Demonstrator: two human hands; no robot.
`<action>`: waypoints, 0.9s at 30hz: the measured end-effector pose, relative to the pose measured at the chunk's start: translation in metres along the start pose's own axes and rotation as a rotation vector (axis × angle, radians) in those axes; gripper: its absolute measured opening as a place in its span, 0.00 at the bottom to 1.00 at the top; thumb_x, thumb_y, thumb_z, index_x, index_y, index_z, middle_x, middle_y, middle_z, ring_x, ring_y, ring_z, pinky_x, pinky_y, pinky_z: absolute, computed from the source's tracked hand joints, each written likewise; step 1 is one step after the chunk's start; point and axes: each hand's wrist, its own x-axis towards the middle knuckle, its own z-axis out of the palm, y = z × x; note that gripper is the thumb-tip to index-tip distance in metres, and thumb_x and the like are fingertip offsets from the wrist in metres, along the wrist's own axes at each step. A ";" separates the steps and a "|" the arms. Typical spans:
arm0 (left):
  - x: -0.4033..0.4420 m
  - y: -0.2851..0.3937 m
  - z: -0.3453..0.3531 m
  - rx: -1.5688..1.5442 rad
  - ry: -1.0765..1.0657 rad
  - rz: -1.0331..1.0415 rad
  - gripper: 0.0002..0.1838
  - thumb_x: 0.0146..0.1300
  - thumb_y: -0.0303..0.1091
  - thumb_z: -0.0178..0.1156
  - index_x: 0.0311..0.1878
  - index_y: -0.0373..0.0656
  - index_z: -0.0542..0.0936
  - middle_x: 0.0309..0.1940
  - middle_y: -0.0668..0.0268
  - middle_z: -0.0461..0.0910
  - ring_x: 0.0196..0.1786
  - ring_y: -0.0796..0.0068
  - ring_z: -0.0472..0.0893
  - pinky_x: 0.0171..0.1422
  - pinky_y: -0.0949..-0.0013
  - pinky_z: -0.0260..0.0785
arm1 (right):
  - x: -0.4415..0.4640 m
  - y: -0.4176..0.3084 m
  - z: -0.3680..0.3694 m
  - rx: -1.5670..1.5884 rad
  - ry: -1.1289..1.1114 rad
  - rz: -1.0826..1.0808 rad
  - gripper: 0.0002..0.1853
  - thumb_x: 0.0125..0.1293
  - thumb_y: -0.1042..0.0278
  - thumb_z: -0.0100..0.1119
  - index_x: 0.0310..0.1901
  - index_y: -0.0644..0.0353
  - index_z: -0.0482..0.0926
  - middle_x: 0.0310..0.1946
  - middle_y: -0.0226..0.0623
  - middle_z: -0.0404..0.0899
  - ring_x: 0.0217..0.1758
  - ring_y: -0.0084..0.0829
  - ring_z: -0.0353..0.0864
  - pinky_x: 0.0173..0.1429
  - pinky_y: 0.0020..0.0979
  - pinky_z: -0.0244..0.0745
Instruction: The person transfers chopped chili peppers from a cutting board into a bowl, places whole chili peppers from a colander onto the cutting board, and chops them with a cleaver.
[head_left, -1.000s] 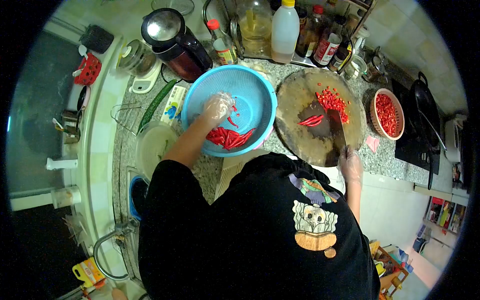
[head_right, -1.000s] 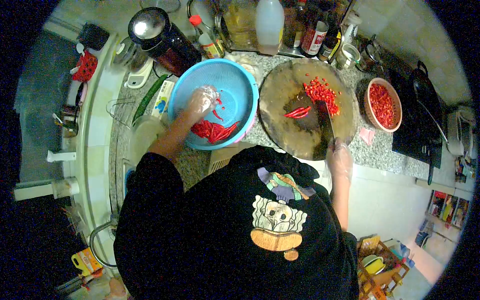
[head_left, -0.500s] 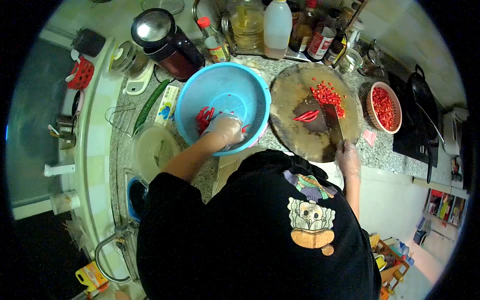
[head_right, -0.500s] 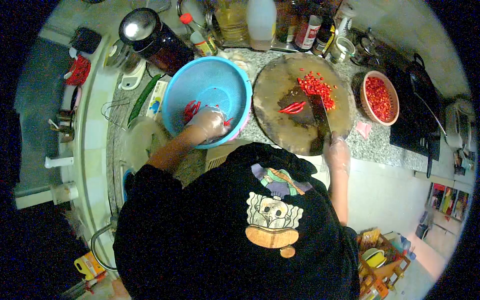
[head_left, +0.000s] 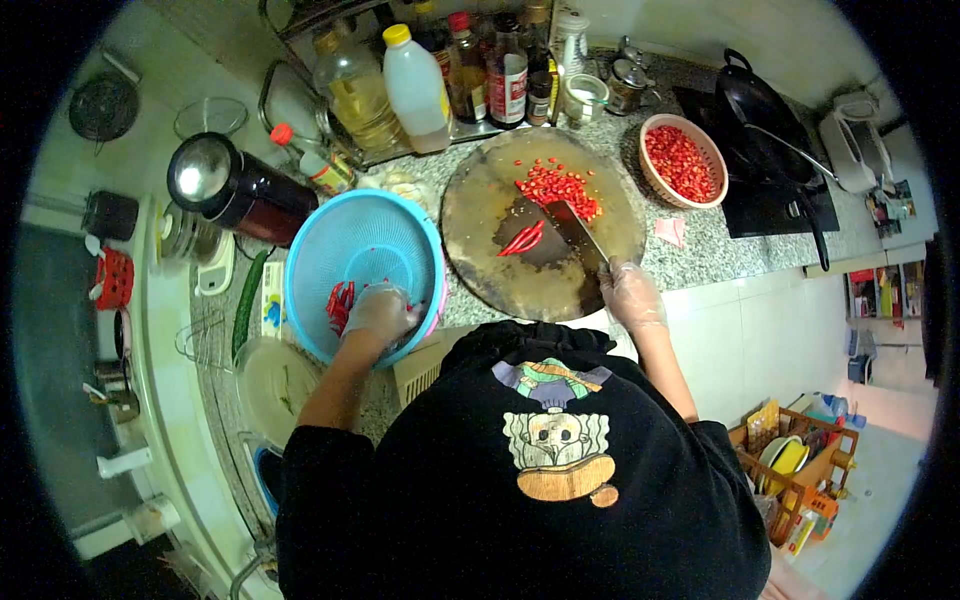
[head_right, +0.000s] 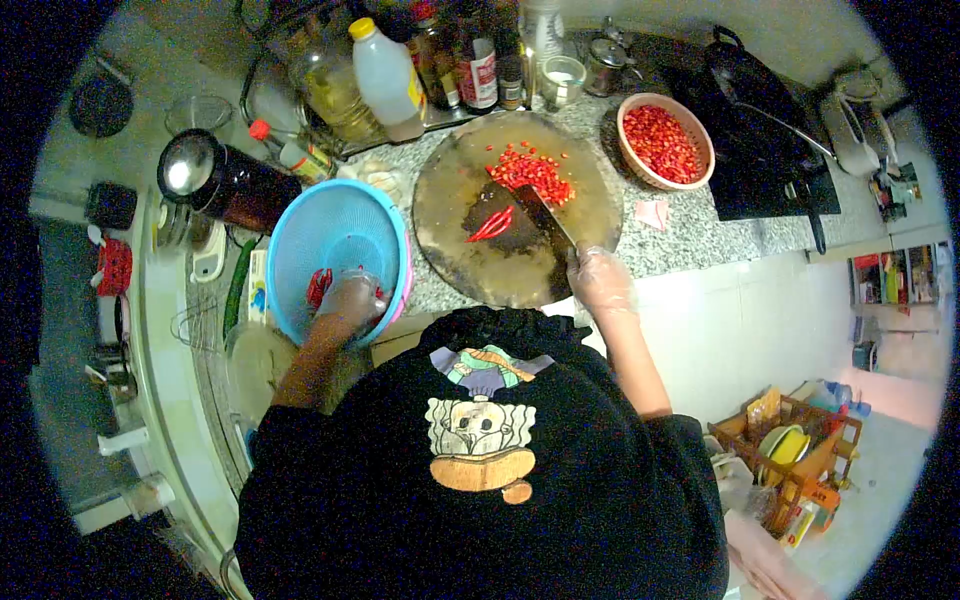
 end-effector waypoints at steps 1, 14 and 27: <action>-0.002 0.004 -0.001 0.034 -0.002 -0.024 0.19 0.59 0.48 0.62 0.33 0.39 0.87 0.34 0.48 0.84 0.42 0.50 0.84 0.54 0.52 0.74 | -0.001 -0.001 0.000 -0.008 -0.009 0.007 0.12 0.68 0.58 0.55 0.37 0.59 0.79 0.31 0.53 0.82 0.37 0.56 0.83 0.42 0.54 0.77; 0.008 0.059 -0.072 -0.325 0.547 0.098 0.11 0.57 0.40 0.60 0.28 0.42 0.81 0.28 0.54 0.82 0.33 0.51 0.81 0.43 0.51 0.74 | 0.001 -0.013 -0.007 -0.010 -0.088 -0.124 0.06 0.61 0.69 0.54 0.36 0.60 0.78 0.32 0.55 0.83 0.38 0.56 0.84 0.44 0.52 0.79; 0.119 0.152 -0.002 -0.393 0.578 0.059 0.32 0.55 0.47 0.68 0.57 0.36 0.74 0.45 0.49 0.81 0.48 0.49 0.81 0.55 0.52 0.74 | 0.010 -0.001 0.000 0.028 -0.085 -0.166 0.09 0.62 0.64 0.57 0.34 0.61 0.79 0.29 0.52 0.83 0.35 0.54 0.84 0.42 0.52 0.79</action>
